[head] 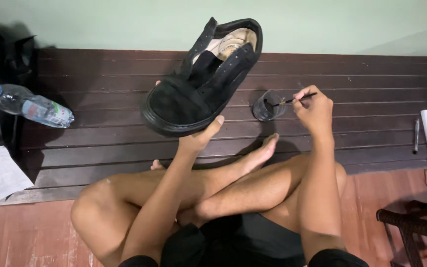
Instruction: The person holds a black shoe in their left hand and uses a paintbrush in their right hand to apply black paint to the shoe's upper. They repeatedly dip the brush into a small container of paint and carefully coat the shoe's surface.
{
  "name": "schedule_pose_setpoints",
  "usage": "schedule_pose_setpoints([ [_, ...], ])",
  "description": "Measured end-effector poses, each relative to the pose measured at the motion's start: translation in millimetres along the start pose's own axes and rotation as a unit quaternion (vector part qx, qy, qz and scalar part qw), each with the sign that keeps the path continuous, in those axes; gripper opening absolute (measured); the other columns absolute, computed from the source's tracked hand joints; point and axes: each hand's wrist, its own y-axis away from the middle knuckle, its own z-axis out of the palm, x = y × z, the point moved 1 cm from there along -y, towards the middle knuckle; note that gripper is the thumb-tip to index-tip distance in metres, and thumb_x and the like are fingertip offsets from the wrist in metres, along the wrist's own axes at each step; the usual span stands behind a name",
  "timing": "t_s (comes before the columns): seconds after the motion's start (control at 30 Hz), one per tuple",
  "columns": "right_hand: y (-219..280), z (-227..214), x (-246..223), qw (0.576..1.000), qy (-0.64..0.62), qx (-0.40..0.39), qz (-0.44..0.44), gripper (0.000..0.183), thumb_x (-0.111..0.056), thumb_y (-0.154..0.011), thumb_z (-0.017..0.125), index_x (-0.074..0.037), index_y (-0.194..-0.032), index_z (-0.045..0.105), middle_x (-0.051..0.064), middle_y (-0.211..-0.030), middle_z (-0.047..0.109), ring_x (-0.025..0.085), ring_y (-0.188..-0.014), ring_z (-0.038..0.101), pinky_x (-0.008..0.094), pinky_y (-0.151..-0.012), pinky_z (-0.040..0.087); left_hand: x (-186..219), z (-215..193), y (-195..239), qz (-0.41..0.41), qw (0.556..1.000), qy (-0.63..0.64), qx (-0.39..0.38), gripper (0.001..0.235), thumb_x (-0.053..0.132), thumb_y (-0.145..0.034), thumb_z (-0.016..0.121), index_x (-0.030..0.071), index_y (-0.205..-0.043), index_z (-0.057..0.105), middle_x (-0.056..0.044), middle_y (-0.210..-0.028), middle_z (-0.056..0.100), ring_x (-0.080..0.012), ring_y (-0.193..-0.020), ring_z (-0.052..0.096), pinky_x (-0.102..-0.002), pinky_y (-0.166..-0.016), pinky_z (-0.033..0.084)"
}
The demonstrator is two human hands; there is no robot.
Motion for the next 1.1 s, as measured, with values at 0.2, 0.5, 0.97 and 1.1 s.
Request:
schedule_pose_setpoints([
  [0.2, -0.2, -0.2, -3.6, 0.999, -0.034, -0.004, 0.021, 0.015, 0.004, -0.089, 0.076, -0.006, -0.098, 0.068, 0.016, -0.104, 0.081, 0.029, -0.094, 0.080, 0.037, -0.082, 0.060, 6.2, -0.8, -2.7, -0.034, 0.999, 0.002, 0.017, 0.048, 0.007, -0.090, 0.088, -0.006, -0.133, 0.072, -0.017, -0.143, 0.069, -0.0314, -0.138, 0.057, -0.054, -0.116, 0.051],
  [0.5, -7.2, 14.6, 17.4, 0.997, 0.066, 0.033, -0.012, 0.013, -0.006, -0.089, 0.084, -0.015, -0.094, 0.076, 0.010, -0.094, 0.081, 0.037, -0.092, 0.079, 0.046, -0.084, 0.060, -36.8, 2.8, 24.1, -0.071, 0.996, -0.036, 0.041, 0.057, 0.008, -0.089, 0.091, -0.008, -0.138, 0.068, -0.022, -0.147, 0.065, -0.0334, -0.139, 0.056, -0.057, -0.116, 0.050],
  [0.97, -47.0, 92.9, 77.4, 0.994, 0.083, -0.020, 0.063, 0.009, -0.018, -0.089, 0.082, -0.025, -0.095, 0.084, 0.008, -0.090, 0.081, 0.036, -0.091, 0.079, 0.049, -0.080, 0.062, -41.0, 2.0, 12.5, -0.094, 0.994, 0.040, 0.048, 0.052, -0.005, -0.089, 0.083, -0.008, -0.138, 0.068, -0.019, -0.143, 0.068, -0.0318, -0.137, 0.055, -0.057, -0.116, 0.050],
  [1.1, -40.8, 80.6, 65.2, 0.991, 0.097, -0.026, 0.085, 0.011, -0.018, -0.091, 0.080, -0.025, -0.098, 0.084, 0.009, -0.095, 0.082, 0.037, -0.095, 0.079, 0.051, -0.085, 0.063, -65.1, 3.7, 31.1, -0.101, 0.988, 0.100, 0.060, 0.054, -0.008, -0.087, 0.079, -0.007, -0.140, 0.066, -0.017, -0.144, 0.068, -0.0309, -0.139, 0.055, -0.056, -0.119, 0.046],
])
